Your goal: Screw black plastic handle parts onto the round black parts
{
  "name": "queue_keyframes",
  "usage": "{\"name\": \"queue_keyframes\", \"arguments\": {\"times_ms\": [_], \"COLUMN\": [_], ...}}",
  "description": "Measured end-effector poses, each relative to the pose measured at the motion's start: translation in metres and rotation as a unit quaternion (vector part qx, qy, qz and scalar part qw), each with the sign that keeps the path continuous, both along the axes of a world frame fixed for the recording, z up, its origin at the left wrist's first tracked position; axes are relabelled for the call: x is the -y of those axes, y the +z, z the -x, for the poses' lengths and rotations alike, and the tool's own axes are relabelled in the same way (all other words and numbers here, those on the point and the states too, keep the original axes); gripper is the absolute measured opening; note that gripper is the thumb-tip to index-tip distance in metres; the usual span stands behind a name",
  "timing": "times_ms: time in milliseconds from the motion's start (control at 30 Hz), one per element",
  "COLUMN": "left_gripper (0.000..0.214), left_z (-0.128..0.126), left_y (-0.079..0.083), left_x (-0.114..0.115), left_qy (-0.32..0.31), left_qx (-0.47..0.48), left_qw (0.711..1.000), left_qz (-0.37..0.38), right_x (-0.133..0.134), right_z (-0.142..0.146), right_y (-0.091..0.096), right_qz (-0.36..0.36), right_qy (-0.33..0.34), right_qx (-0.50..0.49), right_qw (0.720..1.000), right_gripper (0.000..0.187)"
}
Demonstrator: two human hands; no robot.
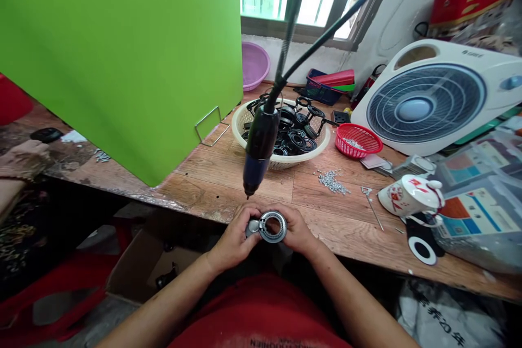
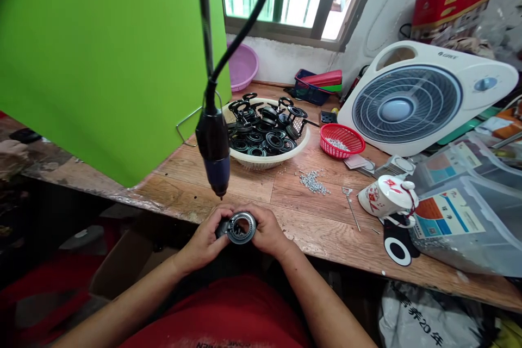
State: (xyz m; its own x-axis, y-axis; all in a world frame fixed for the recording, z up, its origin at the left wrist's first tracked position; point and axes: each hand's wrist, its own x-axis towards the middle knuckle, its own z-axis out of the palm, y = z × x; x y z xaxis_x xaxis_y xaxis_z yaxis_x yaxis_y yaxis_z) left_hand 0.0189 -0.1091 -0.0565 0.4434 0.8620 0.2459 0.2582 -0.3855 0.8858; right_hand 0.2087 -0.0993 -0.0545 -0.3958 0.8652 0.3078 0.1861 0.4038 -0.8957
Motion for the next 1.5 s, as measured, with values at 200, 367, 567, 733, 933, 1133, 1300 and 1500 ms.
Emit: {"name": "queue_keyframes", "arguments": {"times_ms": [200,367,567,733,933,1133,1300,1500], "left_gripper": [0.029,0.027,0.021,0.016,0.021,0.027,0.031,0.033], "left_z": [0.002,0.003,0.004,0.002,-0.016,-0.025,-0.023,-0.027], "left_y": [0.002,0.0,0.003,0.004,0.013,0.037,0.035,0.033], "left_x": [0.0,-0.001,-0.002,-0.002,0.008,0.009,0.007,0.011], "left_qy": [-0.012,-0.017,-0.027,-0.019,0.059,0.155,0.199,0.214], "left_qx": [-0.008,0.002,-0.024,-0.052,0.188,0.368,0.359,0.365], "left_qw": [1.0,1.0,0.999,0.997,0.961,0.802,0.773,0.775], "left_qz": [0.009,0.008,-0.029,-0.05,0.194,0.444,0.484,0.469], "right_x": [0.0,0.002,0.001,-0.007,-0.059,-0.071,-0.034,0.003], "right_z": [-0.004,-0.002,-0.006,-0.03,-0.055,-0.05,-0.022,0.02], "right_y": [0.002,0.002,0.005,0.04,0.109,0.122,0.117,0.113], "right_qz": [0.014,-0.007,0.016,-0.169,-0.273,-0.013,0.101,0.037], "right_qy": [0.026,0.017,0.051,-0.194,-0.394,-0.226,-0.055,-0.106], "right_qx": [-0.021,0.006,0.013,0.003,-0.028,-0.135,-0.155,-0.289], "right_qw": [0.999,1.0,0.998,0.966,0.877,0.965,0.981,0.951], "right_gripper": [0.028,0.023,0.024,0.014,0.078,0.05,0.048,0.036]}}
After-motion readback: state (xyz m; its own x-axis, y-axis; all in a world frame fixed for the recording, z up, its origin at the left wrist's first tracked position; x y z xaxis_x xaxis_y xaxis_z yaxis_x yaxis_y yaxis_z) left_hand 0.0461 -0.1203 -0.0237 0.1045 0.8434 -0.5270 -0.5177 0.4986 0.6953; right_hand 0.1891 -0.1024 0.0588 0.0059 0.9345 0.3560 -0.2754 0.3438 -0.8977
